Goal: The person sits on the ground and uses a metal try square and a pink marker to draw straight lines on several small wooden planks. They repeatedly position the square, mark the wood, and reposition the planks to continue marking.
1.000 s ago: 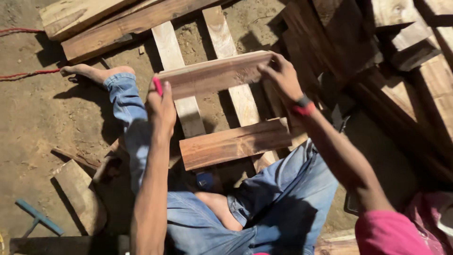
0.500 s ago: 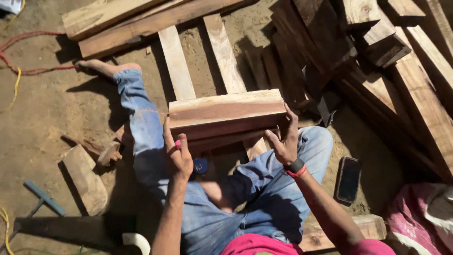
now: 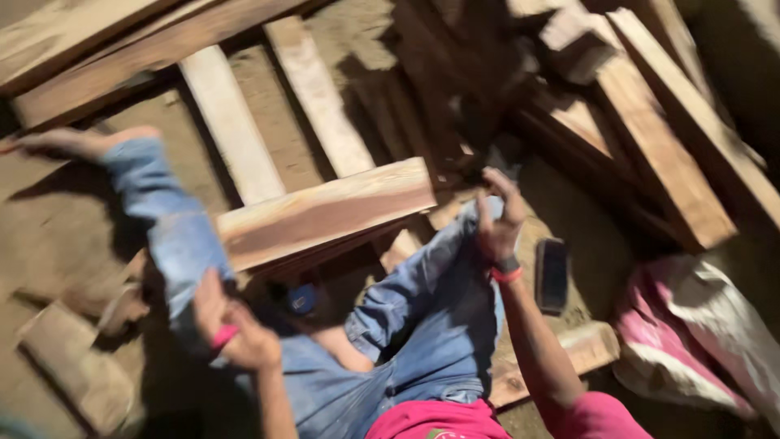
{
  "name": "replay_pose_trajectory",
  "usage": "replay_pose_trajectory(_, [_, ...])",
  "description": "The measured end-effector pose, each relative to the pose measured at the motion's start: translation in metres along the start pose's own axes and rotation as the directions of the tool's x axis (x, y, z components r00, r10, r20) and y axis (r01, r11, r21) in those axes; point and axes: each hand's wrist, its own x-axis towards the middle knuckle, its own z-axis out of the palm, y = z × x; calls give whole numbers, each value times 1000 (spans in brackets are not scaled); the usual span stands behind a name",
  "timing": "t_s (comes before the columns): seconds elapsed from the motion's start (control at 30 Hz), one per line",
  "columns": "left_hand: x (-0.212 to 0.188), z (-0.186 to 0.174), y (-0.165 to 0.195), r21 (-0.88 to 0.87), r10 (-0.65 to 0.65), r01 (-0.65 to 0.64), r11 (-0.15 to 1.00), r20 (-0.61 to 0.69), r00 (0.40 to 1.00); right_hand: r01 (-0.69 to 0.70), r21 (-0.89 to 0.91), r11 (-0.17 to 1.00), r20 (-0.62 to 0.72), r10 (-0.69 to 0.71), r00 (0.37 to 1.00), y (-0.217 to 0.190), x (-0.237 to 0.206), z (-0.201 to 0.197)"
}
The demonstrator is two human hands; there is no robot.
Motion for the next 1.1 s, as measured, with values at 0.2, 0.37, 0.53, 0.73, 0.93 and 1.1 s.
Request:
replay_pose_trajectory(0.2, [-47, -32, -3, -203, -257, 248, 947, -23, 966, -22, -373, 928, 278, 135, 951, 87, 69, -32])
replay_pose_trajectory(0.37, [-71, -31, -6, -220, -287, 290, 931, 47, 957, -217, -260, 941, 550, 329, 767, 96, 99, -15])
replay_pose_trajectory(0.53, [-69, -23, 21, -59, -350, 353, 934, 60, 935, -140, -168, 976, 376, 195, 906, 58, 90, -45])
replay_pose_trajectory(0.73, [-53, 65, 84, -47, 144, -139, 989, 495, 857, 462, -274, 843, 387, -343, 856, -71, 65, -77])
replay_pose_trajectory(0.93, [-51, 109, 128, -124, 78, -1, 992, 614, 786, 138, 231, 963, 624, -256, 738, -150, 29, -40])
replay_pose_trajectory(1.1, [-47, 71, 118, -45, 162, -162, 986, 508, 846, 109, 174, 979, 748, -204, 632, -173, 10, -9])
